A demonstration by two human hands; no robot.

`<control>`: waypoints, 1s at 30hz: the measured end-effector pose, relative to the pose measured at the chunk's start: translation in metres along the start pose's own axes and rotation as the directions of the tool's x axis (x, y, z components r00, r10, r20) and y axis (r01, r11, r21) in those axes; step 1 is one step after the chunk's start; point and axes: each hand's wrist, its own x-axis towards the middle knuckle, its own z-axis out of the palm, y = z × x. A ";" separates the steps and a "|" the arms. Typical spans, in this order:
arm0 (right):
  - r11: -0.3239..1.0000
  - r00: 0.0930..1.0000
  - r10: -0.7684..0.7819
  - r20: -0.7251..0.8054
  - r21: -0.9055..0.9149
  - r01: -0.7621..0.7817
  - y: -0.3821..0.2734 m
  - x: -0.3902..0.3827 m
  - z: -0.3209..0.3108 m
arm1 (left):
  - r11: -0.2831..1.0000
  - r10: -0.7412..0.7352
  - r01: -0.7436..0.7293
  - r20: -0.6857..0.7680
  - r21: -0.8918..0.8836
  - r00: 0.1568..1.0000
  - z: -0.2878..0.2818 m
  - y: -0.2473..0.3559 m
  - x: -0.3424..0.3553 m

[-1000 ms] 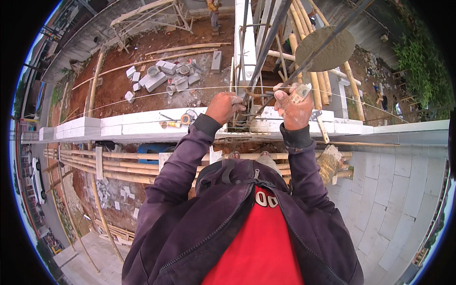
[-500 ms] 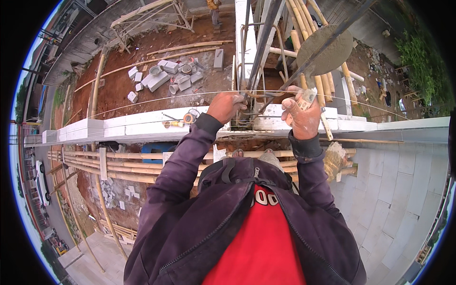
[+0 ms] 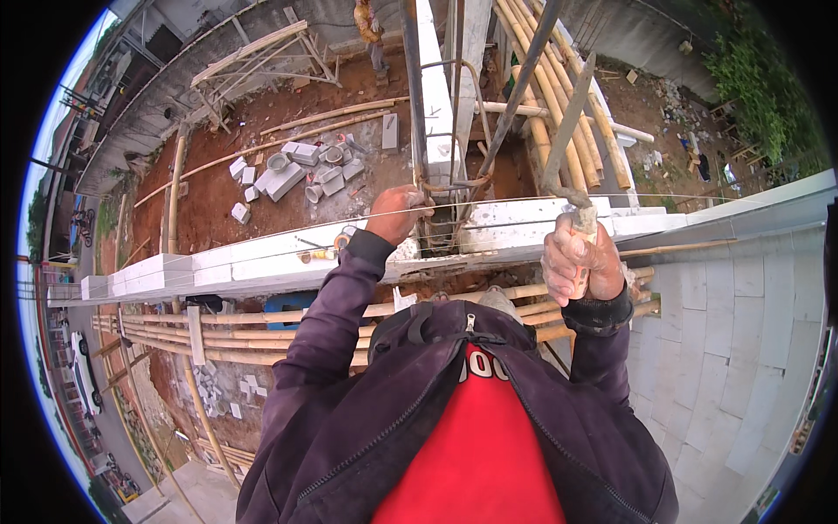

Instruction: The person stands on bamboo scaffolding and uses a trowel to scoop cement from a pan, then applies it to a concrete wall. The person repeatedly scoops and spreads cement along the wall surface.

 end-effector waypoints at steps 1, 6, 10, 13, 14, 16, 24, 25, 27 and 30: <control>0.997 0.997 -0.074 0.025 -0.001 0.074 0.002 -0.003 0.000 | 1.000 0.007 -0.007 0.004 0.023 1.000 -0.001 0.000 0.000; 0.767 0.740 -0.629 -0.236 -0.341 0.543 0.012 -0.018 -0.033 | 0.999 -0.032 0.032 0.004 0.024 0.999 -0.003 0.007 0.000; 0.784 0.434 -0.619 -0.655 -0.549 0.291 0.042 -0.065 -0.115 | 0.996 -0.084 0.083 0.026 0.037 0.996 0.002 0.016 0.005; 0.877 0.261 -0.410 -0.874 -0.457 -0.152 0.102 -0.108 -0.197 | 0.987 -0.121 0.120 0.001 0.103 0.993 0.011 0.007 0.000; 0.852 0.225 -0.400 -0.888 -0.451 -0.264 0.138 -0.124 -0.236 | 0.984 -0.144 0.144 -0.008 0.103 0.990 0.013 0.009 -0.001; 0.858 0.212 -0.322 -0.923 -0.379 -0.347 0.171 -0.125 -0.261 | 0.980 -0.198 0.198 -0.007 0.012 0.980 0.007 0.006 -0.009; 0.670 0.491 0.071 -0.868 -0.324 -0.668 0.225 -0.036 -0.387 | 0.902 -0.431 0.430 -0.120 -0.029 0.894 0.003 0.026 -0.025; 0.624 0.529 0.065 -0.846 -0.380 -0.683 0.236 -0.019 -0.407 | 0.942 -0.330 0.333 -0.068 0.041 0.941 -0.004 0.029 -0.025; 0.521 0.739 -0.277 -0.614 -0.742 -0.422 0.270 -0.012 -0.494 | 0.893 -0.444 0.434 -0.066 -0.121 0.894 0.006 0.017 -0.025; 0.423 0.781 -0.329 -0.531 -0.822 -0.381 0.271 0.029 -0.474 | 0.702 -0.668 0.601 -0.059 -0.383 0.742 -0.005 0.044 -0.044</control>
